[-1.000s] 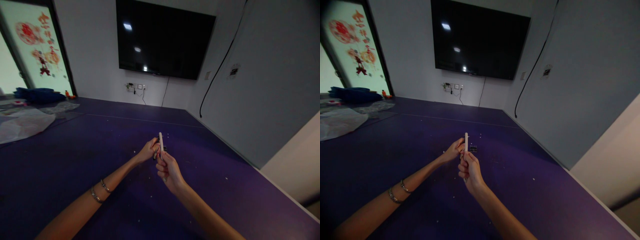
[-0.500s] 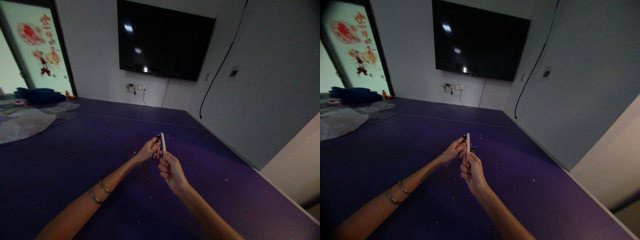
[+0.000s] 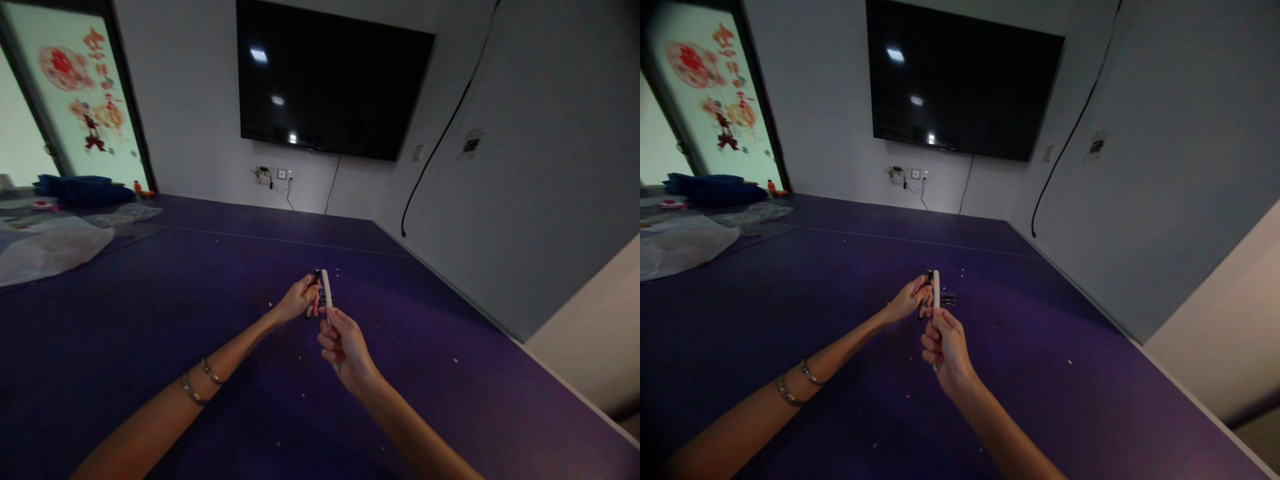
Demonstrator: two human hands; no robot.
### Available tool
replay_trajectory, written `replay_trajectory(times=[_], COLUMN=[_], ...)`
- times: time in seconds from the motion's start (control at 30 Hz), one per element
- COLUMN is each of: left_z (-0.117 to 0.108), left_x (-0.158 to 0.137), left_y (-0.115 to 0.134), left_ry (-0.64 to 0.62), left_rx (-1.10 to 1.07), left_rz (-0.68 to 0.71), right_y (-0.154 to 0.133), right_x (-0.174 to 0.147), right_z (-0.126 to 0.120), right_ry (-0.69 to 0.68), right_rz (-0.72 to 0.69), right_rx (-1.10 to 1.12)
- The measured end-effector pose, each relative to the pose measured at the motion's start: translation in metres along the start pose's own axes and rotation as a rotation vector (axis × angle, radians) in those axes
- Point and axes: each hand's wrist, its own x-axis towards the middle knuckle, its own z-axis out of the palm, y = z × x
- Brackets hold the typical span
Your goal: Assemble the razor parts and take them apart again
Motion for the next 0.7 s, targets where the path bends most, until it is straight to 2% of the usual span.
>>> replay_trajectory(times=[0.17,0.3,0.37,0.53,0.7], left_z=[0.001,-0.004,-0.007,-0.015,-0.027], left_x=[-0.001,0.005,0.008,0.008,0.006], left_y=[0.000,0.002,0.002,0.002,0.007], left_ry=[-0.037,0.023,0.054,0.060,-0.054], left_rx=[-0.006,-0.029,-0.052,-0.128,-0.162], left_rz=[-0.001,-0.013,-0.050,-0.279,-0.484], right_y=[0.002,0.010,0.009,-0.019,-0.054], right_x=[0.003,0.000,-0.001,0.009,0.046], right_z=[-0.003,-0.003,-0.001,0.004,-0.010], right_ry=[-0.009,-0.007,-0.009,-0.033,0.014], right_rz=[-0.041,0.008,-0.020,-0.261,-0.396], right_rx=[0.008,-0.009,-0.026,-0.124,-0.442])
